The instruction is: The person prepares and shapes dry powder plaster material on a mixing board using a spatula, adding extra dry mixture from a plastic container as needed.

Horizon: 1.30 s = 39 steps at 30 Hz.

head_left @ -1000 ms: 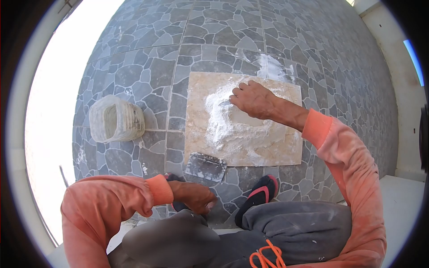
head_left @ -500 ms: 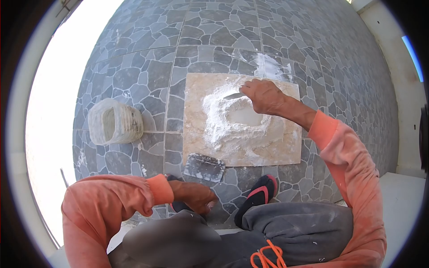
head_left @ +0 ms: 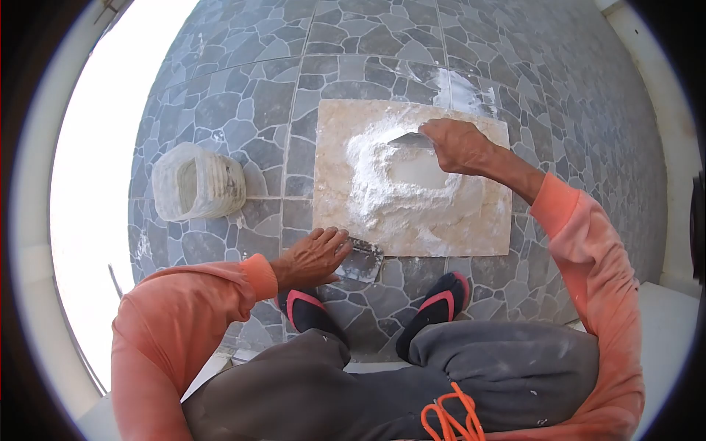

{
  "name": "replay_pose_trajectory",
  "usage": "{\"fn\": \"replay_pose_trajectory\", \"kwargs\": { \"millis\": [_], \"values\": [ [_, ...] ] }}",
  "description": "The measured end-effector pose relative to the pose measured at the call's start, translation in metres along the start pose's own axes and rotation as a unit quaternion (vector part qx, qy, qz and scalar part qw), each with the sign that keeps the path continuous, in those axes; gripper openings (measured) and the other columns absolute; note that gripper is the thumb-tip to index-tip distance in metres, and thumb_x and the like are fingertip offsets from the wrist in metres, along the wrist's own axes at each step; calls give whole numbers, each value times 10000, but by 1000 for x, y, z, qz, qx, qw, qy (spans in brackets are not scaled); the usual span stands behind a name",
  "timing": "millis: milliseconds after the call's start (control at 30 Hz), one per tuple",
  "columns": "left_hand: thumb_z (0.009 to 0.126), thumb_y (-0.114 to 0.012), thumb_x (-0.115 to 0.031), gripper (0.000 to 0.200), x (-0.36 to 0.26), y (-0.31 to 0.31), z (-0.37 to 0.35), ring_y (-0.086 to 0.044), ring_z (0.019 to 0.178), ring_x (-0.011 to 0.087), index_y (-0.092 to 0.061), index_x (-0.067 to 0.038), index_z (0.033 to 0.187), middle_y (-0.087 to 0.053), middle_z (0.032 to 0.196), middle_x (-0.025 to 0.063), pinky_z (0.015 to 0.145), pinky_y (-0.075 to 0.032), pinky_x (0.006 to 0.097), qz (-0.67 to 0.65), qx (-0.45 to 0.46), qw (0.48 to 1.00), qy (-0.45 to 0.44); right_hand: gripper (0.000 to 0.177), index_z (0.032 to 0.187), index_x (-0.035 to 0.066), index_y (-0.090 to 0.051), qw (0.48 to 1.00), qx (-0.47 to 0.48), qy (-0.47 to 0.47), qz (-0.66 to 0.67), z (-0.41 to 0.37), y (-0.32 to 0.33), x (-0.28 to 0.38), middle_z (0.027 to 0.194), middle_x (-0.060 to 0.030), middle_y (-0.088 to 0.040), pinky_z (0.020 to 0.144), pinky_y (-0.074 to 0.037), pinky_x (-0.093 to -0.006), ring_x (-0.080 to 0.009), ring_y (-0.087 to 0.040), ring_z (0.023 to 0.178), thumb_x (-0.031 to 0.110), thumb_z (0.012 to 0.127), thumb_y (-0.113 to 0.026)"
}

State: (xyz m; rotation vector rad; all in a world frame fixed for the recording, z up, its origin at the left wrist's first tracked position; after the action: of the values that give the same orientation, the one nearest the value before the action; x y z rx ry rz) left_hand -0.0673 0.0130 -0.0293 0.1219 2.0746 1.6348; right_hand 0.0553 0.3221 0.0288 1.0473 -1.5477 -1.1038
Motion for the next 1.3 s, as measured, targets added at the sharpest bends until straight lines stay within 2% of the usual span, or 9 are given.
{"fn": "replay_pose_trajectory", "kwargs": {
  "millis": [233,400,533,633,700,900,1000,1100,1300],
  "values": [
    [742,-762,-290,639,9,-43,24,-524,1028,305,-478,49,1203,-520,1106,156,899,-417,427,135,-25,990,23,325,1072,-49,-582,999,9,-17,48,-8,2,2,915,-239,-642,750,-526,-466,-408,-634,870,-5,768,-477],
    [753,-746,-238,499,14,-33,31,-562,967,309,-545,5,1140,-555,1031,161,838,-444,442,-35,87,991,98,353,1113,-65,-574,996,20,-44,74,-12,2,-2,927,-278,-637,772,-518,-481,-426,-629,891,7,786,-464],
    [810,-705,-234,328,37,-34,26,-594,828,309,-620,-9,1032,-603,897,183,757,-457,443,-269,142,949,82,399,1147,-76,-560,989,34,-76,118,-17,6,-6,958,-297,-635,802,-508,-490,-440,-624,892,42,778,-465],
    [847,-664,-248,283,33,19,33,-575,709,287,-651,20,936,-621,781,193,701,-452,418,-377,162,902,135,428,1148,-94,-549,978,67,-121,159,-22,20,-1,956,-306,-634,810,-501,-482,-445,-624,874,70,760,-472],
    [883,-628,-282,309,35,48,39,-541,646,194,-672,13,962,-631,727,111,623,-433,363,-444,129,872,160,432,1130,-105,-547,966,89,-162,181,-25,28,2,942,-309,-635,789,-497,-465,-438,-626,847,88,750,-479],
    [850,-631,-282,334,43,106,72,-550,643,145,-697,33,939,-597,705,50,537,-448,311,-527,87,802,268,324,1050,-70,-577,921,79,-202,322,-31,40,-4,804,-140,-623,675,-473,-355,-208,-599,709,177,840,-565],
    [812,-615,-259,322,50,103,83,-518,562,138,-671,58,824,-565,640,53,487,-426,284,-525,46,806,268,228,964,-51,-594,843,65,-293,446,-34,39,-6,788,-77,-594,593,-479,-331,-166,-597,693,142,841,-586],
    [841,-627,-273,315,48,105,88,-547,618,118,-696,26,914,-596,702,34,516,-456,270,-517,47,811,268,139,834,-64,-598,702,-4,-340,626,-39,27,-3,757,-92,-593,548,-518,-380,-196,-624,674,72,811,-577],
    [837,-610,-251,307,40,114,95,-539,586,121,-683,43,886,-567,650,43,499,-449,270,-511,32,814,272,105,834,-49,-617,652,-24,-372,660,-43,8,-1,814,-101,-603,598,-578,-434,-209,-627,666,50,825,-583]
  ]
}}
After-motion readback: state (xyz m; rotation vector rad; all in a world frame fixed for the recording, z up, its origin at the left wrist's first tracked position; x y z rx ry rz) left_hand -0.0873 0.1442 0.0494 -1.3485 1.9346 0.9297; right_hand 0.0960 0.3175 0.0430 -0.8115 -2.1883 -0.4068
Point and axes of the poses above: each hand's wrist, its own z-axis towards the middle knuckle, its own y-axis out of the back of the hand, x = y × z, the point moved 2 cm from there along z, towards the middle knuckle
